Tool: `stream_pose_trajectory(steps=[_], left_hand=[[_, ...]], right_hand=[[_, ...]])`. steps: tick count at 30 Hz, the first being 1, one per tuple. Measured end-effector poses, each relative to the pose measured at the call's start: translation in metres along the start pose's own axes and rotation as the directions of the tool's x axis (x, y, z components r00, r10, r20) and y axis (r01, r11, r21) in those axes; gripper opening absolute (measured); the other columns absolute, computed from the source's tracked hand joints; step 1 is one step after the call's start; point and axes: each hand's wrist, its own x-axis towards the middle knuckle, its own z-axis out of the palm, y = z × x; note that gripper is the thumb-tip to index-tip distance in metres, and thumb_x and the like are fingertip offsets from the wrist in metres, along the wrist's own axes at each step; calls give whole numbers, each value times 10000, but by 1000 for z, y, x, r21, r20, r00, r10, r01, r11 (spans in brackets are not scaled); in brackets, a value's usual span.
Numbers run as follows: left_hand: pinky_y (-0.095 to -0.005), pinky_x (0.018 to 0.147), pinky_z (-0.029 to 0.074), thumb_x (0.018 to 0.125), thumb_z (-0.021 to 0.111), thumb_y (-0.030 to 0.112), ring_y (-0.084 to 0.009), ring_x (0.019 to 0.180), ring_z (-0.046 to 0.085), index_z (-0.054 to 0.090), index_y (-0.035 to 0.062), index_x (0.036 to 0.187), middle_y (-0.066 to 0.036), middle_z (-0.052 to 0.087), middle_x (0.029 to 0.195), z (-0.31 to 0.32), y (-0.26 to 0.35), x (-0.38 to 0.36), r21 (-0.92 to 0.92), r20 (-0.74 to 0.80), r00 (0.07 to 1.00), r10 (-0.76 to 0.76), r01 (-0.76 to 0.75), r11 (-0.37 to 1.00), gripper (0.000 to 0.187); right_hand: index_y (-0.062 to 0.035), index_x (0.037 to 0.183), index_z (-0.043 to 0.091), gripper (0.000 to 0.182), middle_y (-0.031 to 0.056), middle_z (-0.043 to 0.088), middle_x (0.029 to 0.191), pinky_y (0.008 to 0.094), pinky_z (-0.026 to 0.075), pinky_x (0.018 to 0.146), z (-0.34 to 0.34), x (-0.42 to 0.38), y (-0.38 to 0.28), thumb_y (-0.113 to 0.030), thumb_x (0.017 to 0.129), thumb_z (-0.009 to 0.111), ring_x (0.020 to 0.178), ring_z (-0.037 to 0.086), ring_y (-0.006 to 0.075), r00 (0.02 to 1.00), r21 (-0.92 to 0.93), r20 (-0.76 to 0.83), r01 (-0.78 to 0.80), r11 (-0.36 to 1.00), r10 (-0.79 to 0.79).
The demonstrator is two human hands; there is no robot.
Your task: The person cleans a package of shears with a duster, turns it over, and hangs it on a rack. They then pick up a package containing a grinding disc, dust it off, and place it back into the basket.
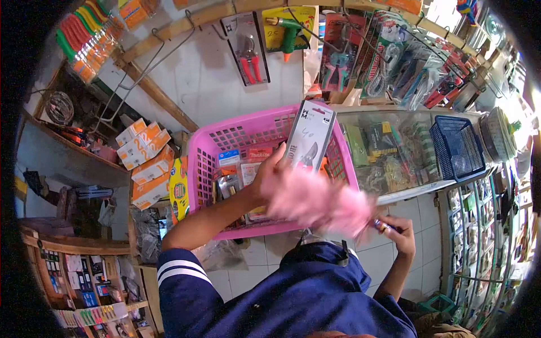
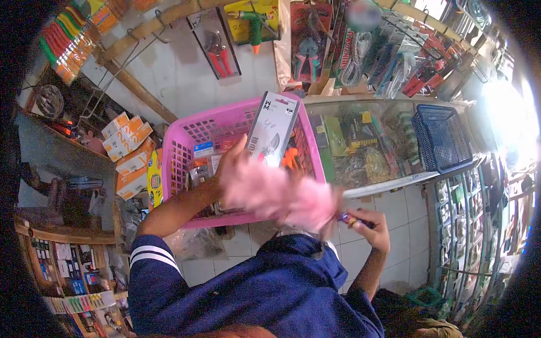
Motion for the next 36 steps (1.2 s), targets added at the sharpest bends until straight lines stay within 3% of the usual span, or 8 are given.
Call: stream_pose_trajectory(steps=[4,6,11,14,19,23,27,36], left_hand=[[-521,1051,387,978,334,582,-334,1179,557,446,123,1395,-151,565,1303,1,2,0,-6,43,998,-37,38,999,630],[-473,1004,458,984,365,545,-330,1159,575,446,80,1385,-162,595,1248,8,2,1,388,-151,939,310,-232,892,620],[-470,946,501,970,379,573,-292,1092,620,490,81,1350,-154,624,1194,-3,8,5,230,47,990,131,-139,963,631],[-453,987,466,985,379,538,-286,1083,617,498,28,1315,-171,610,1207,-20,7,10,271,-165,945,282,-231,934,619],[-426,962,485,979,409,529,-253,1075,619,503,66,1319,-127,611,1205,-17,6,8,94,-63,989,137,-131,987,582],[-415,957,489,982,408,522,-243,1070,622,503,74,1325,-129,621,1179,-11,7,6,280,-146,954,260,-213,936,572],[-372,879,528,997,381,509,-208,1014,640,517,101,1317,-107,643,1111,-11,7,6,298,-146,955,257,-205,932,536],[-421,891,533,964,447,519,-274,1010,650,556,92,1273,-139,644,1165,-17,8,8,179,-121,972,202,-179,968,537]], right_hand=[[79,1070,678,357,107,647,817,263,432,644,2,-5,-2,-84,756,724,736,582,151,999,-75,-44,7,997,-10],[73,1074,680,362,107,644,812,259,421,629,5,-2,-2,-90,754,729,729,569,142,984,4,-175,34,999,-33],[91,1075,671,377,112,660,843,262,448,651,-7,2,-24,-111,764,732,745,597,149,994,-207,105,18,978,4],[96,1050,678,376,117,652,829,265,435,628,-2,4,-8,-119,750,748,729,578,144,979,-69,-204,11,998,-25],[97,1062,670,382,131,663,856,265,473,692,-19,7,-12,-119,752,728,802,628,175,996,-233,84,32,972,-13],[92,1016,685,344,144,654,850,278,460,675,-1,8,-12,-80,725,747,770,604,171,959,-105,-275,48,993,-75],[67,1018,694,338,129,658,858,272,465,687,-20,3,-6,-70,716,758,785,606,173,992,-172,-33,117,978,-124],[70,1019,681,344,83,673,882,246,463,694,-14,8,-13,-126,749,764,762,587,127,976,-252,-156,108,962,-150]])
